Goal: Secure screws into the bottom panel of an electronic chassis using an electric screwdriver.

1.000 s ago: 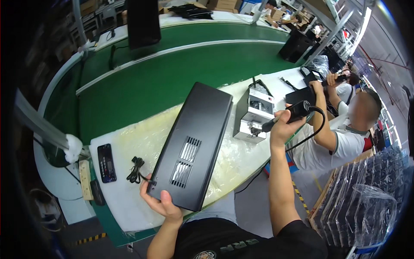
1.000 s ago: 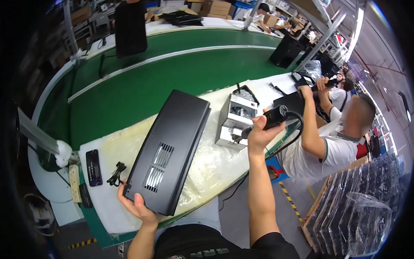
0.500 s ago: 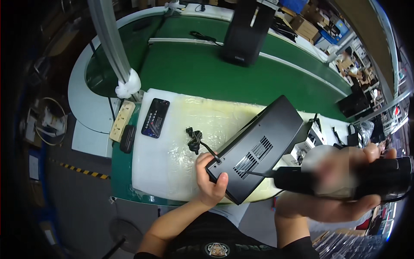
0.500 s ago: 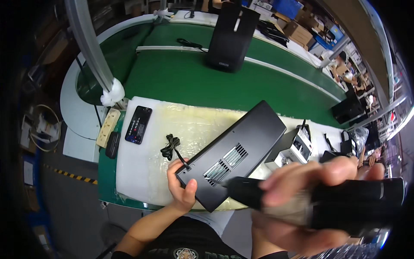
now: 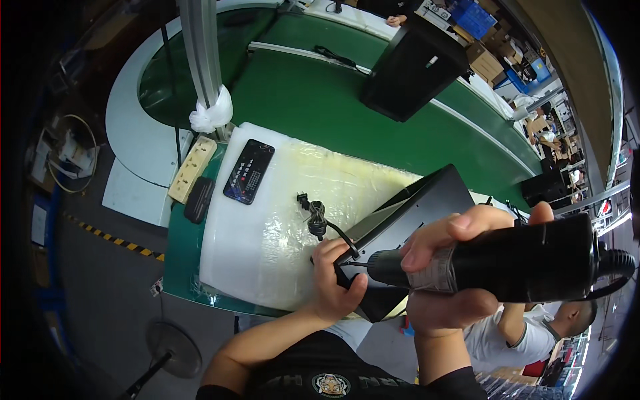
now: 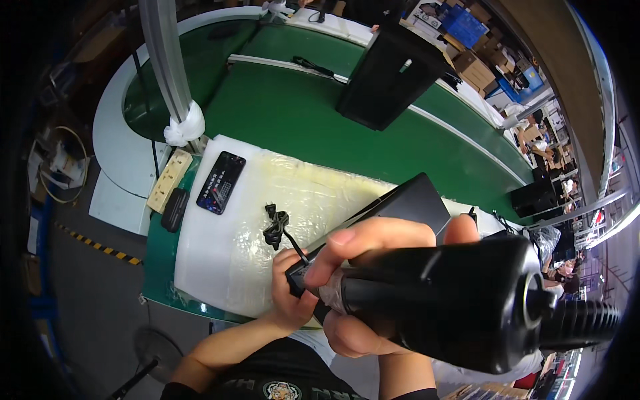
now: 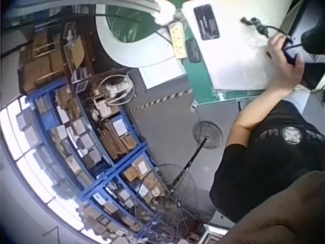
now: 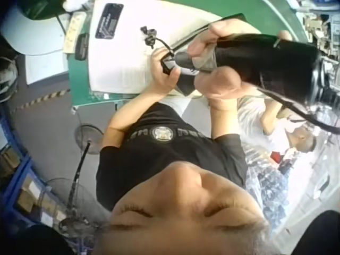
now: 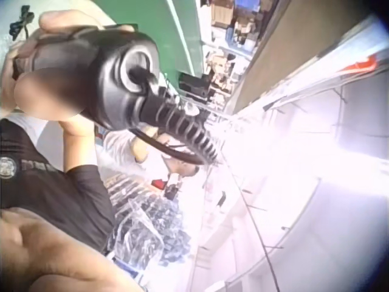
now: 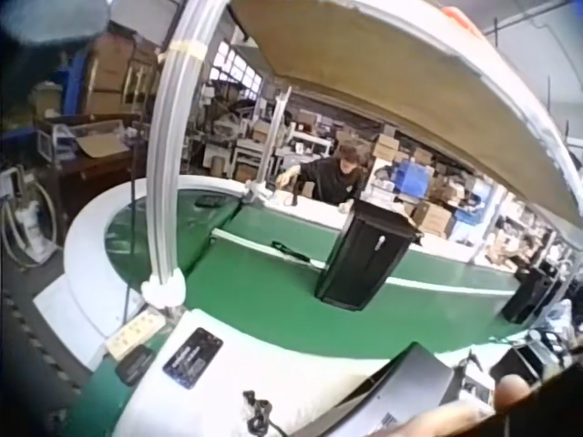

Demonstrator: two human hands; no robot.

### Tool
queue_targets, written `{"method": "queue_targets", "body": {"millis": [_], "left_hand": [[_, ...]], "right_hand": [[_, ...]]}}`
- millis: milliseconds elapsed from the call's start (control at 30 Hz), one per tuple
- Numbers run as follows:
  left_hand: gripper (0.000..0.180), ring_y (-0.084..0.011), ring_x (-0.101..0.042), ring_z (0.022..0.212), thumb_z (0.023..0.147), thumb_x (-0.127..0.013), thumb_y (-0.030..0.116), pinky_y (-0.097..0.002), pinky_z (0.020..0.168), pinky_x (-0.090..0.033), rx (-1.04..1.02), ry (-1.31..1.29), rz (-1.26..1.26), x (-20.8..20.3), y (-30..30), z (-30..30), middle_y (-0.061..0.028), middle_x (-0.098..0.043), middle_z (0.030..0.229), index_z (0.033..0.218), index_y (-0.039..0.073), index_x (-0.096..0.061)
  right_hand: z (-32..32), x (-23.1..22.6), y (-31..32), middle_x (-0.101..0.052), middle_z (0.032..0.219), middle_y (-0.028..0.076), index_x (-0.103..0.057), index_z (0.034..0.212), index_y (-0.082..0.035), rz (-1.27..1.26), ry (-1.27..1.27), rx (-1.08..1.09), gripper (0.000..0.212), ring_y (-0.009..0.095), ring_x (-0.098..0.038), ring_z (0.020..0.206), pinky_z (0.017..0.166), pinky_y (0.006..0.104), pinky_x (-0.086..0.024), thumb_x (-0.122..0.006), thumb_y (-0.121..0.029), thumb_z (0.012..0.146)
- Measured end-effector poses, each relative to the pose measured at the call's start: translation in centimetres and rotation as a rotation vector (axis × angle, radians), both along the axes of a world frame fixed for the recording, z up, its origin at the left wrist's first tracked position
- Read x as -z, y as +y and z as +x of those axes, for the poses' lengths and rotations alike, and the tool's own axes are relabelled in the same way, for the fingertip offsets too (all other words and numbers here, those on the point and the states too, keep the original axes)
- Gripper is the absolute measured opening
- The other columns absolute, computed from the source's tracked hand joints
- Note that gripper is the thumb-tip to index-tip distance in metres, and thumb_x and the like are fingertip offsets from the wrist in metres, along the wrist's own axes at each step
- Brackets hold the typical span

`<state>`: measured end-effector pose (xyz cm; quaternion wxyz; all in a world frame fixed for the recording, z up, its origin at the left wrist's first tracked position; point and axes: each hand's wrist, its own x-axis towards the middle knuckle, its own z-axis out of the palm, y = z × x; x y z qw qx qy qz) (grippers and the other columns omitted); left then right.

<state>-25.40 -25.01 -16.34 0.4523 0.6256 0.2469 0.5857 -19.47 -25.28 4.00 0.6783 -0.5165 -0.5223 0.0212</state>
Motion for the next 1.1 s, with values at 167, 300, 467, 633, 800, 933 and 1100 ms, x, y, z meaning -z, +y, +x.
{"method": "queue_targets", "body": {"millis": [167,300,467,633,800,933,1100], "left_hand": [[0.052,-0.0355,-0.048,0.105,0.078,-0.067,0.025,-0.0472,0.098,-0.034,-0.01,0.013,-0.004,0.0,0.1,0.0,-0.0182,-0.052,0.115,0.117,0.0,-0.045],[0.053,-0.0355,-0.048,0.105,0.077,-0.068,0.023,-0.048,0.098,-0.033,-0.009,0.047,0.0,0.0,0.1,-0.2,-0.0183,-0.052,0.115,0.118,0.0,-0.045],[0.055,-0.0352,-0.049,0.106,0.076,-0.068,0.023,-0.0469,0.1,-0.034,0.018,0.041,-0.025,-0.3,0.0,-0.3,-0.0191,-0.052,0.115,0.119,-0.001,-0.044],[0.048,-0.0345,-0.051,0.106,0.089,-0.055,0.028,-0.0417,0.096,-0.039,0.073,0.023,0.006,0.5,0.6,-0.8,-0.0213,-0.051,0.117,0.121,-0.005,-0.045],[0.041,-0.0319,-0.062,0.08,0.097,-0.033,0.028,-0.0375,0.073,-0.048,0.105,0.087,-0.183,3.4,1.7,-1.2,-0.0215,-0.061,0.091,0.099,-0.005,-0.058],[0.05,-0.0296,-0.056,0.059,0.098,-0.028,0.032,-0.0381,0.059,-0.044,0.122,0.2,-0.194,6.2,2.2,-0.9,-0.0173,-0.055,0.064,0.076,-0.002,-0.056],[0.063,-0.0208,-0.051,0.054,0.099,-0.027,0.042,-0.0336,0.054,-0.039,-0.049,0.06,-0.378,4.9,2.8,0.5,-0.0098,-0.052,0.055,0.065,-0.002,-0.057]], "right_hand": [[-0.4,0.3,0.2,-0.053,0.097,0.015,-0.011,0.147,-0.009,-0.015,0.044,-0.024,0.09,0.017,-0.056,0.051,0.045,0.0293,-0.051,-0.055,-0.06,0.087],[-0.7,0.5,0.6,-0.054,0.095,0.014,-0.013,0.146,-0.008,-0.022,0.058,-0.036,0.09,0.016,-0.056,0.051,0.045,0.0283,-0.051,-0.055,-0.06,0.087],[-0.5,0.9,0.9,-0.055,0.093,0.013,-0.015,0.146,-0.008,-0.022,0.077,-0.034,0.089,0.016,-0.056,0.05,0.045,0.0271,-0.052,-0.055,-0.061,0.087],[1.0,0.2,0.6,-0.056,0.095,0.015,-0.019,0.142,-0.002,0.188,0.078,-0.124,0.08,0.016,-0.056,0.05,0.044,0.026,-0.051,-0.056,-0.051,0.091],[8.2,-3.1,-7.1,-0.052,0.114,0.019,-0.027,0.138,0.004,0.458,0.011,-0.251,0.062,0.015,-0.052,0.056,0.05,0.0288,-0.049,-0.05,-0.034,0.096],[14.0,-0.1,-12.1,-0.051,0.115,0.017,-0.028,0.14,-0.001,0.375,0.194,-0.294,0.054,0.015,-0.048,0.053,0.05,0.0309,-0.046,-0.045,-0.031,0.098],[18.8,9.1,-15.4,-0.054,0.103,0.014,-0.027,0.142,-0.006,0.242,0.661,-0.296,0.055,0.014,-0.048,0.047,0.039,0.0288,-0.043,-0.04,-0.037,0.1]]}}
